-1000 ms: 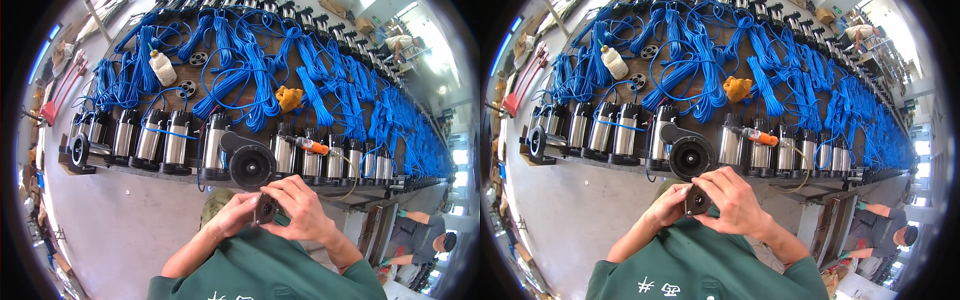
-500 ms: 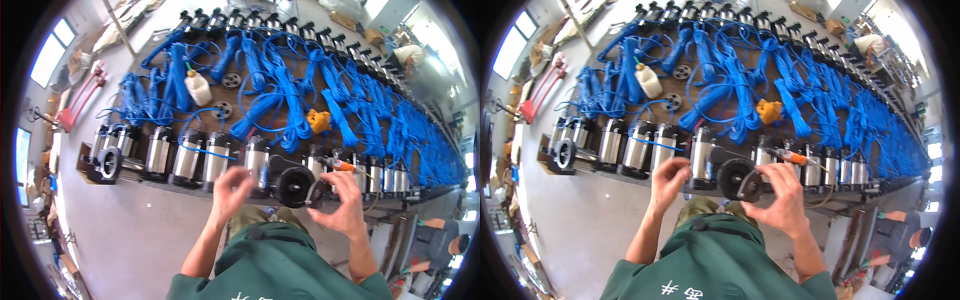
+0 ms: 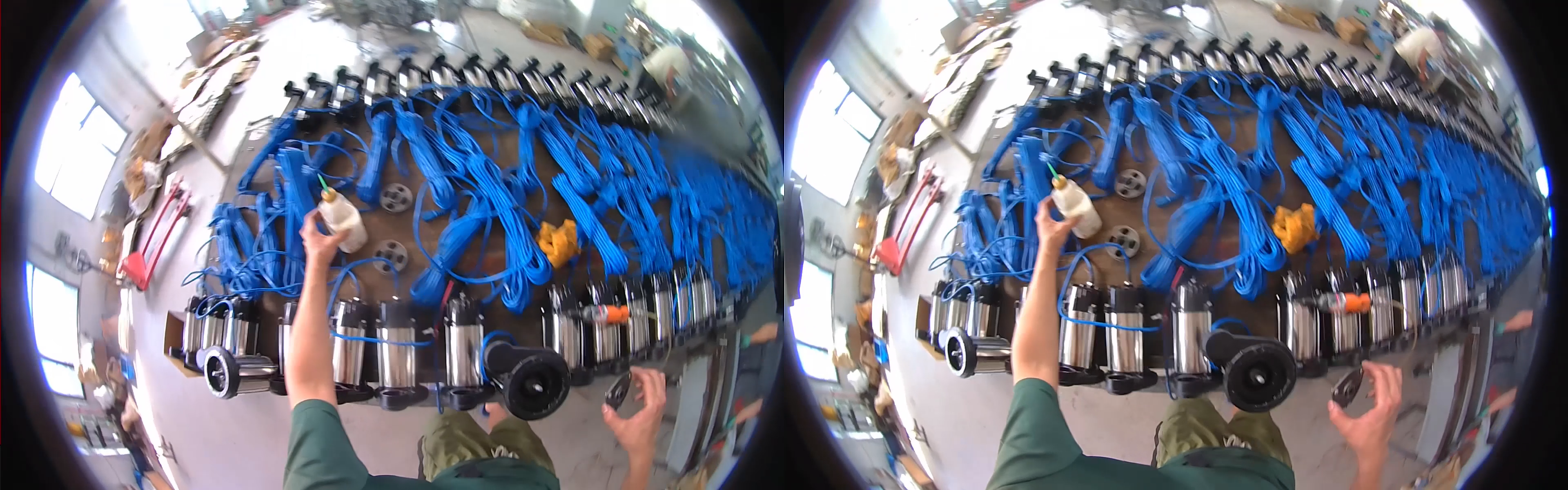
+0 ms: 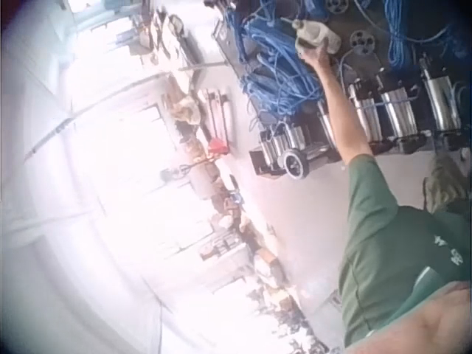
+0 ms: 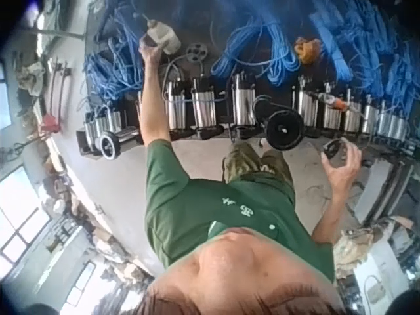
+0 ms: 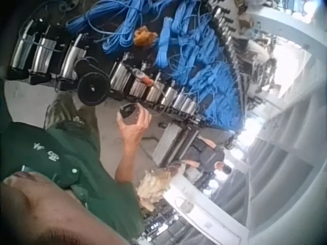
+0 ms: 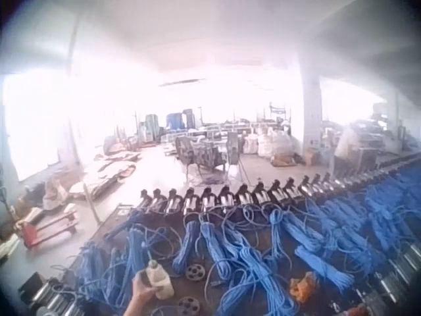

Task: The person cleans a small circular component with a cloth, applies oil to a submersible pump using a bottle, and secures a metal plate to the pump using a pneumatic screwdriver.

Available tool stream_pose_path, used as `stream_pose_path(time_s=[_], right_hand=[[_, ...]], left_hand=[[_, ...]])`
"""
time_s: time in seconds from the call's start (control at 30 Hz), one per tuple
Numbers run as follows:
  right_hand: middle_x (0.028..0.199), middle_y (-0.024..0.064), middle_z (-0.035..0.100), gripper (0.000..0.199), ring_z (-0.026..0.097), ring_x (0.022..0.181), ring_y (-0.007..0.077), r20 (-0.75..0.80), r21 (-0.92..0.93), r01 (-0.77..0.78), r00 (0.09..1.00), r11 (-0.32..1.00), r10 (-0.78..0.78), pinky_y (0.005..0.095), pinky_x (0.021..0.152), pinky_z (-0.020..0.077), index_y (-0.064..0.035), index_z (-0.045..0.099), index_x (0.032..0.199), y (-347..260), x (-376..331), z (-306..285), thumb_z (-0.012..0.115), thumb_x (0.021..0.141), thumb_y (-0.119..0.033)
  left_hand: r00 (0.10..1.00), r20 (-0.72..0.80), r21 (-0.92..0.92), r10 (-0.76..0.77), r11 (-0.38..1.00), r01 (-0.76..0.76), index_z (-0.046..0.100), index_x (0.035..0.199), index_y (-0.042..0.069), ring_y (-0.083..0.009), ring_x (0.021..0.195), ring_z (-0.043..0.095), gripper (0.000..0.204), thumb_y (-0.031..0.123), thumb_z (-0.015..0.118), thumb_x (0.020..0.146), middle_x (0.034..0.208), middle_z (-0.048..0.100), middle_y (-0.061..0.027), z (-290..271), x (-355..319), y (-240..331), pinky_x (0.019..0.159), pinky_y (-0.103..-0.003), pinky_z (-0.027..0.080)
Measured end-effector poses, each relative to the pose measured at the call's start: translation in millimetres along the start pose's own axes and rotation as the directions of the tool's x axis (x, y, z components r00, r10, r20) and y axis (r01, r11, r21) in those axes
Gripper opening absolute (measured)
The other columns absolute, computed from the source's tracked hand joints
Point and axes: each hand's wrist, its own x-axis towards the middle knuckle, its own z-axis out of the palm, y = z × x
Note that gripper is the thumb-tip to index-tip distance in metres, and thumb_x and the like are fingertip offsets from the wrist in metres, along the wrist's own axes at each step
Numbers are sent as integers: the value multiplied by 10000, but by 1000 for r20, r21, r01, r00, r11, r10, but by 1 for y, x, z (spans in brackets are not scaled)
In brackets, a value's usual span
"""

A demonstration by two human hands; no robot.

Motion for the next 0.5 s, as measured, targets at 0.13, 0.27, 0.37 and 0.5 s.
stream_pose_path(time_s=[0.13,0.27,0.37,0.5], right_hand=[[1019,98,615,663,563,912,266,-55,7,-50,997,999,50,354,654,461,-5,641,1139,6,1,2,840,550,-236],[999,82,623,632,575,907,252,-51,113,-62,996,992,69,351,654,472,-14,652,1125,22,14,4,836,561,-232],[989,80,619,612,577,895,249,-69,93,-75,994,993,82,346,633,473,-9,655,1094,29,13,4,829,552,-233],[971,88,608,617,572,892,252,-89,81,-164,981,983,171,346,637,467,3,645,1077,41,-1,5,816,536,-237]], left_hand=[[997,34,362,-66,931,50,461,1406,49,-310,1360,408,1009,333,940,566,1332,572,-113,2,-19,67,1123,-503,334],[999,-48,567,-1,823,28,348,1496,62,-383,1412,357,1166,457,924,563,1459,474,-170,63,-20,121,1153,-527,297],[996,0,732,86,679,-59,329,1508,69,-379,1354,435,1163,438,922,577,1418,507,-191,117,-8,129,1123,-535,331],[989,59,777,-136,629,40,339,1509,48,-344,1329,477,1094,383,880,619,1390,544,-174,131,15,130,1095,-531,363]])
